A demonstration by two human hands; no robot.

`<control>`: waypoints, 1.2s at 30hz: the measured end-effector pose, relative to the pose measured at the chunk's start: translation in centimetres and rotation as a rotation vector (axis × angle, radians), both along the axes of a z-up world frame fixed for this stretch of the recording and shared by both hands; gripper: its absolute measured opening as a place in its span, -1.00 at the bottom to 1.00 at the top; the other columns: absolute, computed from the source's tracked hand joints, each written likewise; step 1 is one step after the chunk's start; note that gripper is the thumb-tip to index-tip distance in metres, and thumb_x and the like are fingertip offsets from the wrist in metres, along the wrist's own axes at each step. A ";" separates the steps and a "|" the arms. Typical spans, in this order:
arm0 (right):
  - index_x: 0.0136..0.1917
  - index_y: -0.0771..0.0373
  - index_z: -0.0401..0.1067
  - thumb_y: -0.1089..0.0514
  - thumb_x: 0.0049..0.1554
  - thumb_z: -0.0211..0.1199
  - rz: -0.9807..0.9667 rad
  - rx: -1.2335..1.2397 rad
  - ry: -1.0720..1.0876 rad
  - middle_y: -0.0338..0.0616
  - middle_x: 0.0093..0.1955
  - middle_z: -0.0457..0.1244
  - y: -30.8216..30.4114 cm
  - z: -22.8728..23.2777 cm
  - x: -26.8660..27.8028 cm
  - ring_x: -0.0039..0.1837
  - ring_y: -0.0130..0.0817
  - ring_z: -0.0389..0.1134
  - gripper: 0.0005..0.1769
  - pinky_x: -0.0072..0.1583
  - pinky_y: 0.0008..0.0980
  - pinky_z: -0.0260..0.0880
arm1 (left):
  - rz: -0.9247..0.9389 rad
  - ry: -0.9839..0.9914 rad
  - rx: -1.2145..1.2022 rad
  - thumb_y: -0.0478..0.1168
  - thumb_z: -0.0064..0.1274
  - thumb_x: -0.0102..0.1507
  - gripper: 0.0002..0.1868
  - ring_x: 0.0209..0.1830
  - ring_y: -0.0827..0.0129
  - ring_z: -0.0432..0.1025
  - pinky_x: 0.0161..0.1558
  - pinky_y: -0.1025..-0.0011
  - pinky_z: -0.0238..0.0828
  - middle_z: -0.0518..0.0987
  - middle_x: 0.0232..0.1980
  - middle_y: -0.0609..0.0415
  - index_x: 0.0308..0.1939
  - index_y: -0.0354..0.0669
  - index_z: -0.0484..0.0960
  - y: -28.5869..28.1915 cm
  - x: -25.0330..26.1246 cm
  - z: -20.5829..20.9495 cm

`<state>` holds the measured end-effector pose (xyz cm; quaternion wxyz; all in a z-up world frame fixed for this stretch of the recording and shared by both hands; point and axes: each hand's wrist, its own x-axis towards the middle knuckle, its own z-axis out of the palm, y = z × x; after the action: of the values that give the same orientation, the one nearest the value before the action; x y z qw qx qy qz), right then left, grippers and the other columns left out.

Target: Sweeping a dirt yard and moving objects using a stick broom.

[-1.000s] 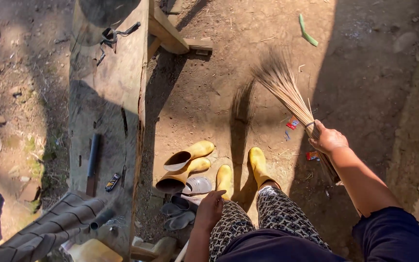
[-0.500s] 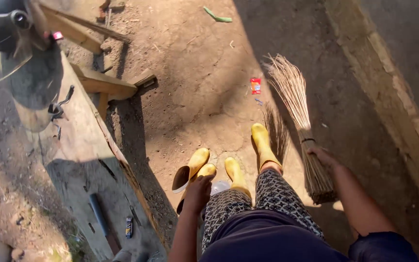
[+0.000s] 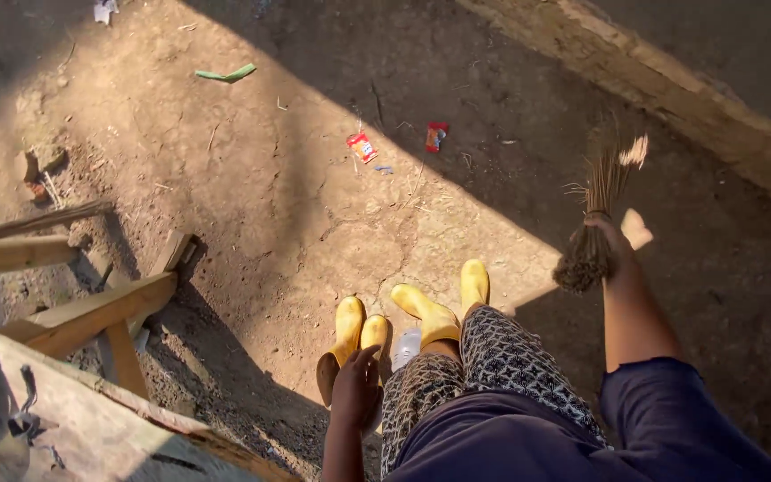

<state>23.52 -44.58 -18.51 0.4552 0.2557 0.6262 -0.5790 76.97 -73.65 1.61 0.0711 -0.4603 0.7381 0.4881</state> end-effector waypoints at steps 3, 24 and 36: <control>0.26 0.15 0.24 0.16 0.05 0.33 -0.220 -0.055 0.425 -0.21 -0.08 0.30 -2.0 -4.4 0.5 -0.03 -0.25 0.38 -0.47 0.02 -0.19 0.44 | -0.088 -0.065 -0.058 -0.25 0.02 0.29 -0.67 -0.06 0.09 0.60 -0.05 0.24 0.51 0.64 0.05 -0.09 0.14 -0.02 0.63 0.4 2.1 -2.3; 0.31 0.10 0.19 0.26 -0.08 0.28 0.103 0.007 0.137 -0.06 -0.11 0.29 -12.5 5.9 14.5 -0.22 -0.25 0.39 -0.32 -0.23 -0.25 0.46 | -0.255 -0.112 -0.083 -0.25 0.04 0.28 -0.67 -0.17 0.13 0.61 -0.13 0.21 0.52 0.68 0.04 -0.01 0.13 0.03 0.65 -0.4 -4.2 -1.2; 0.07 0.32 0.36 0.10 0.07 0.23 0.184 -0.051 -0.245 -0.04 -0.29 0.27 -13.4 -3.5 18.1 -0.34 -0.22 0.32 -0.66 -0.30 -0.27 0.38 | -0.226 -0.182 -0.062 -0.22 0.03 0.31 -0.67 -0.19 0.21 0.64 -0.06 0.24 0.50 0.68 0.01 0.04 0.15 0.08 0.65 0.1 -3.3 -0.6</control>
<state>41.59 -57.94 -22.01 0.5857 0.2543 0.5720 -0.5148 73.69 -73.51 1.01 0.1780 -0.4189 0.7904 0.4100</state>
